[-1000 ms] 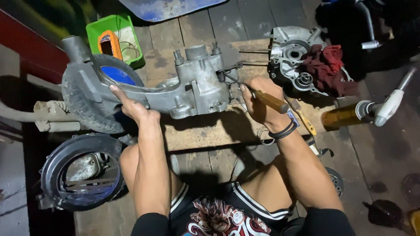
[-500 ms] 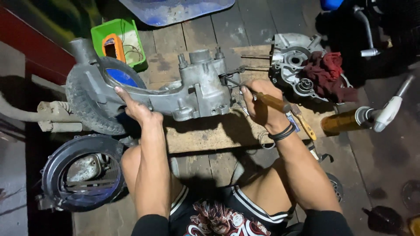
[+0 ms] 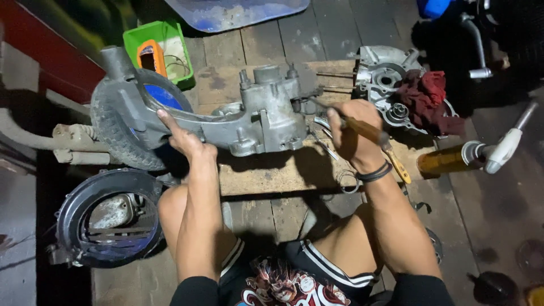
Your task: The person cleans a metallic engine casing using a wire brush and a screwdriver. They scrub the surface and crevices of the part while holding it steady with their left hand.
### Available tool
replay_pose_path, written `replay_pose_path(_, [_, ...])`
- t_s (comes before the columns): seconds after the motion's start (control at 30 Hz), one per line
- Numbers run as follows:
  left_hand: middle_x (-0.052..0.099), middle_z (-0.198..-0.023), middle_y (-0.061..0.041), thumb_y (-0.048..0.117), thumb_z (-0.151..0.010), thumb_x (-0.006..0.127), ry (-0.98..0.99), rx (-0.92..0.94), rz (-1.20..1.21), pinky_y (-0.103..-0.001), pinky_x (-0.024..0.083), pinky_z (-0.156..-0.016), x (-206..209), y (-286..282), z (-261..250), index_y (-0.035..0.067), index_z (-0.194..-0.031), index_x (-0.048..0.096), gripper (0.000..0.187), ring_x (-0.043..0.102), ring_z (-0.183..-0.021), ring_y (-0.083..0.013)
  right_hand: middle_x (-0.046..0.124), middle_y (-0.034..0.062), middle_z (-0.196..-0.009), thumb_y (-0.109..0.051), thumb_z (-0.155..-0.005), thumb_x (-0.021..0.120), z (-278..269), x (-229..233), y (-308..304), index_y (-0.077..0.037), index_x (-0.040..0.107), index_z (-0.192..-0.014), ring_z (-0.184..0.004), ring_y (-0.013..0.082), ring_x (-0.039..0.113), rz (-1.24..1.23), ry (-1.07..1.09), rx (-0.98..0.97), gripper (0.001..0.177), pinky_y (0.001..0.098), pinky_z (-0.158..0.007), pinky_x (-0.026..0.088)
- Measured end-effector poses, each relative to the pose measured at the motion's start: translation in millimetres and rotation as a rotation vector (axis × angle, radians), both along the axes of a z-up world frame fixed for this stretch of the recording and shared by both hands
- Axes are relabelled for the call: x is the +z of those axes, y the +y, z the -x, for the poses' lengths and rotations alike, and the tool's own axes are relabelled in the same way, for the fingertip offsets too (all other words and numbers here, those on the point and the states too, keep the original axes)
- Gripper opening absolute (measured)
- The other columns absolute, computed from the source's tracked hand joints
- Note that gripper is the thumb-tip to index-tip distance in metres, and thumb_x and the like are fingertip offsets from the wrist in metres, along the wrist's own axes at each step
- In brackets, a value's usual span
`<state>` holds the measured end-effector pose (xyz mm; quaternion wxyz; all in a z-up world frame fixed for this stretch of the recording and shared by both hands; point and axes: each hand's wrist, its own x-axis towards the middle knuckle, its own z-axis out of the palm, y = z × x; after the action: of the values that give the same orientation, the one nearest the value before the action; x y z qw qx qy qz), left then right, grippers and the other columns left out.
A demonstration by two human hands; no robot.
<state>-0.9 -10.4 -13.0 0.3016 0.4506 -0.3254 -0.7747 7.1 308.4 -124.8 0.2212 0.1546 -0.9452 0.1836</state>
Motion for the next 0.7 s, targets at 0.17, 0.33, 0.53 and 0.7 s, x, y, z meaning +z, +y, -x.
replay_pose_path(0.17, [0.044, -0.134, -0.029, 0.064, -0.067, 0.08, 0.013, -0.018, -0.006, -0.053, 0.028, -0.116, 1, -1, -5, -0.01, -0.136, 0.041, 0.108, 0.042, -0.137, -0.0385, 0.069, 0.0136, -0.09, -0.019, -0.11, 0.056, -10, 50, 6, -0.012, 0.072, -0.11, -0.089, 0.0391, 0.069, 0.242, 0.136, 0.004, 0.018, 0.0456, -0.085, 0.054])
replay_pose_path(0.33, [0.045, -0.133, -0.028, 0.066, -0.067, 0.08, -0.02, -0.03, -0.015, -0.051, 0.029, -0.117, -11, -6, -18, -0.008, -0.134, 0.043, 0.107, 0.043, -0.137, -0.0377, 0.072, 0.014, -0.099, -0.014, -0.106, 0.068, -8, 59, -3, -0.011, 0.073, -0.119, -0.094, 0.0386, 0.07, 0.463, 0.081, 0.032, 0.014, 0.0447, -0.088, 0.054])
replay_pose_path(0.53, [0.051, -0.125, -0.025, 0.071, -0.07, 0.074, -0.06, -0.054, 0.006, -0.045, 0.034, -0.116, -22, -6, -44, -0.009, -0.13, 0.047, 0.104, 0.049, -0.131, -0.0323, 0.076, 0.0137, -0.106, -0.022, -0.111, 0.054, 22, 13, -1, -0.018, 0.071, -0.126, -0.103, 0.0373, 0.071, 0.507, -0.139, -0.112, 0.023, 0.0476, -0.092, 0.052])
replay_pose_path(0.7, [0.05, -0.127, -0.027, 0.07, -0.075, 0.073, -0.041, -0.036, -0.004, -0.046, 0.035, -0.114, -33, -7, -51, -0.01, -0.129, 0.046, 0.1, 0.048, -0.13, -0.0326, 0.076, 0.0156, -0.103, -0.043, -0.101, 0.074, 26, 21, -38, -0.018, 0.073, -0.121, -0.104, 0.045, 0.069, 0.373, -0.289, 0.055, 0.031, 0.0533, -0.094, 0.051])
